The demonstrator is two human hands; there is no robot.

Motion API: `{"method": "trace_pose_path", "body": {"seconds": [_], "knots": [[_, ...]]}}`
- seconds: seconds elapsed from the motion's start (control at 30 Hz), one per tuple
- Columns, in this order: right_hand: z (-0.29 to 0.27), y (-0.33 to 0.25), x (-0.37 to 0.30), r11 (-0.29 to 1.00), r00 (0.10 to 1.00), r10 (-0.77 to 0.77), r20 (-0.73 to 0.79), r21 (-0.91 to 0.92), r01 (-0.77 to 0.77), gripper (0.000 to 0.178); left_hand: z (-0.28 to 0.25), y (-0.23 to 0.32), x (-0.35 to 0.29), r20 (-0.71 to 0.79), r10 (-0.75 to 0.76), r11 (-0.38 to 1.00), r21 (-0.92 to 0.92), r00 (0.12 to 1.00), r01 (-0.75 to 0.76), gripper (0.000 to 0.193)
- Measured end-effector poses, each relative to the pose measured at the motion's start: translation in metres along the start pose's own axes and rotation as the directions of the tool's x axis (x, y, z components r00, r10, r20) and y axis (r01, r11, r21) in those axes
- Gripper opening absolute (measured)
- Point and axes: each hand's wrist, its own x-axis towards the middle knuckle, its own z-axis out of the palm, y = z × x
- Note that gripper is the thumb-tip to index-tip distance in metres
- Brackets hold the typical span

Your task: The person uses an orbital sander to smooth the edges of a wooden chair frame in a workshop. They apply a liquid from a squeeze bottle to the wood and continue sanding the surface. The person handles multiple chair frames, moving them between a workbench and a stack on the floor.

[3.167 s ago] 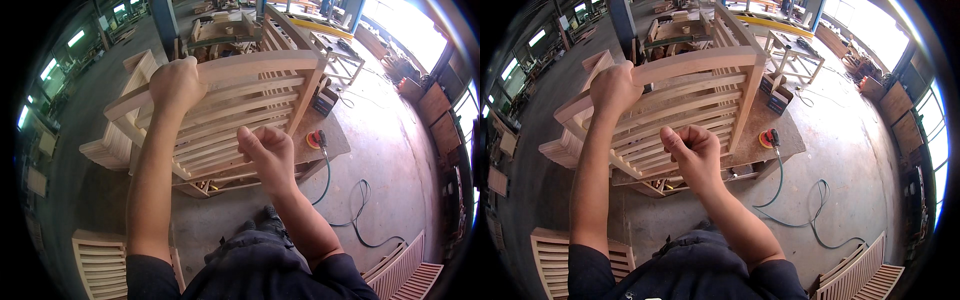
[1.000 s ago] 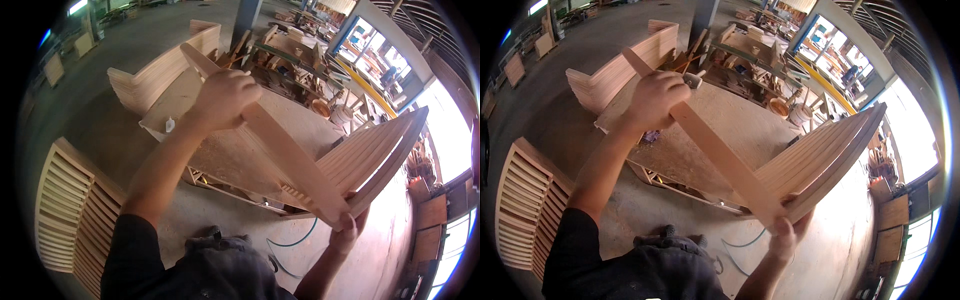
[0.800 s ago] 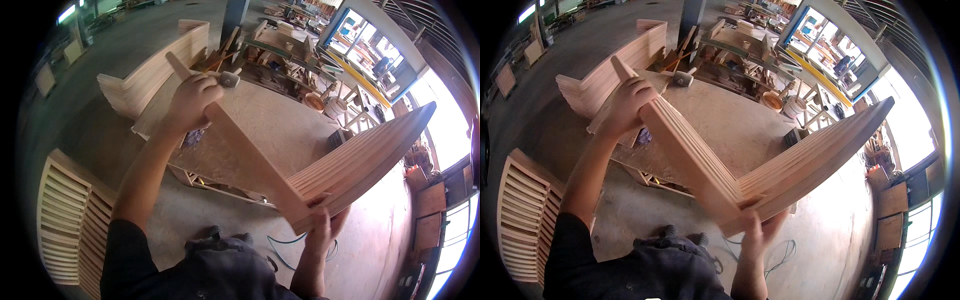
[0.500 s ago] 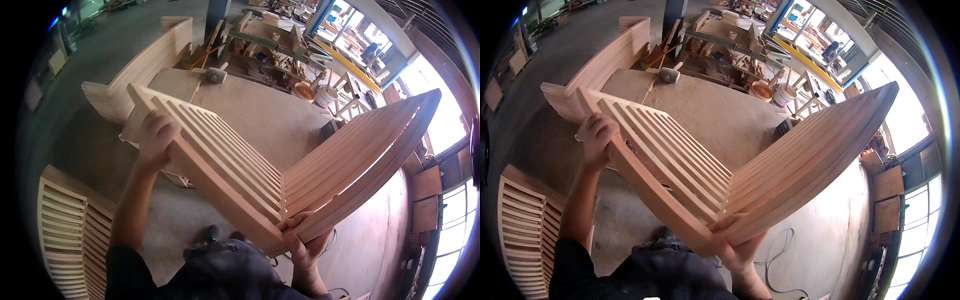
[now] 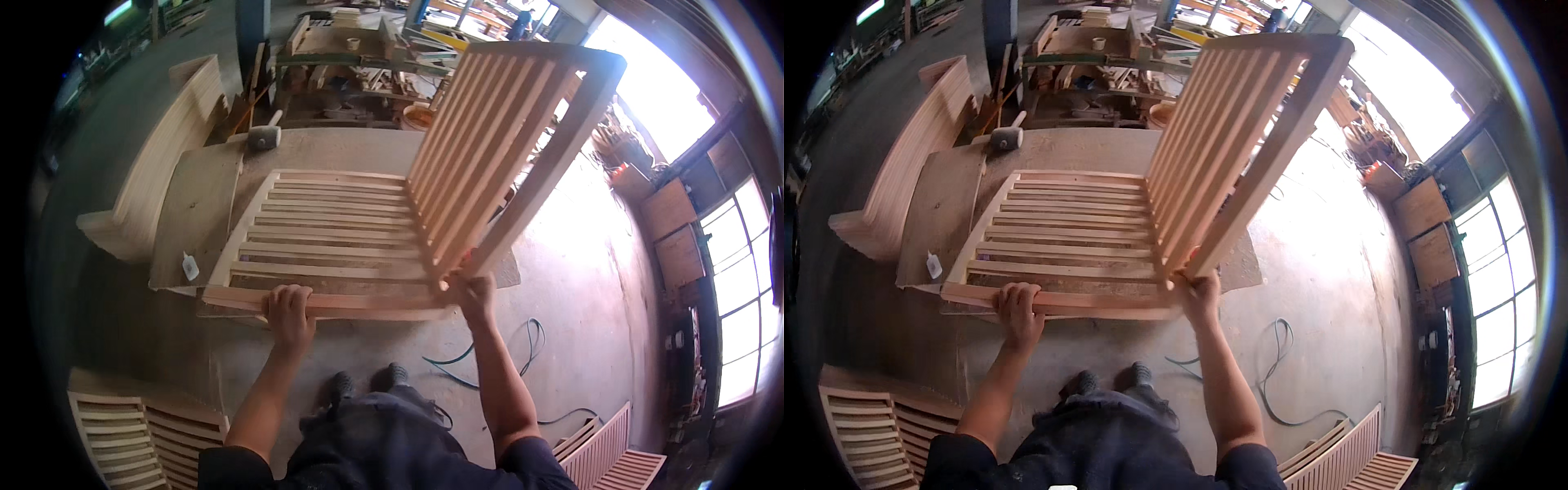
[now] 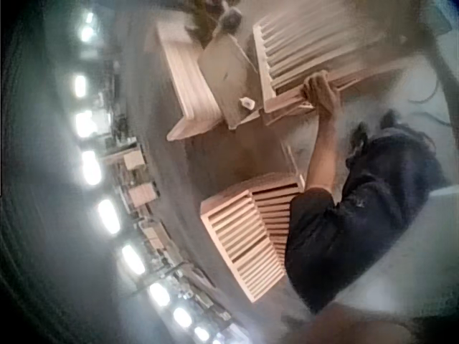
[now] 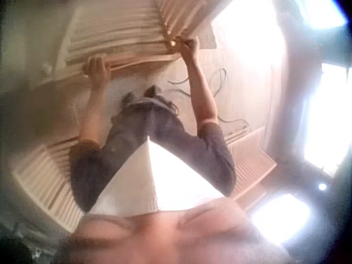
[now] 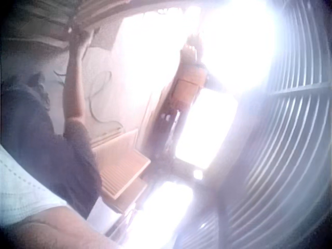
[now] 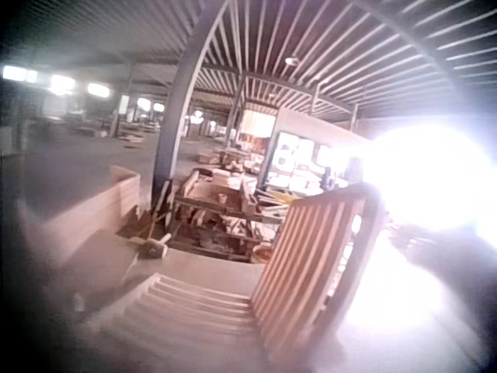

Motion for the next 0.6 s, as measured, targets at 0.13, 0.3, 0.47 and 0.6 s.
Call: {"method": "trace_pose_path", "body": {"seconds": [0.13,0.3,0.47,0.6], "knots": [[0.019,0.087,0.035,0.981,0.979,0.189,-0.078,0.061,-0.185,0.018,0.049,-0.007,-0.004,0.404,-0.199,0.905,-0.275,0.893,0.325,0.08],[0.03,0.2,0.024,0.975,0.982,0.183,-0.038,-0.123,-0.186,0.045,0.017,0.078,0.091,0.367,-0.024,0.695,-0.663,0.93,0.28,0.111],[0.02,0.245,0.034,0.959,0.953,0.219,0.208,-0.228,-0.17,0.05,0.0,0.216,0.188,0.189,0.274,0.673,-0.738,0.943,-0.047,0.121],[-0.037,0.184,0.079,0.725,0.794,-0.366,0.485,-0.386,0.57,0.036,0.01,0.265,0.207,0.141,0.267,0.728,-0.678,0.953,-0.104,0.104]]}}
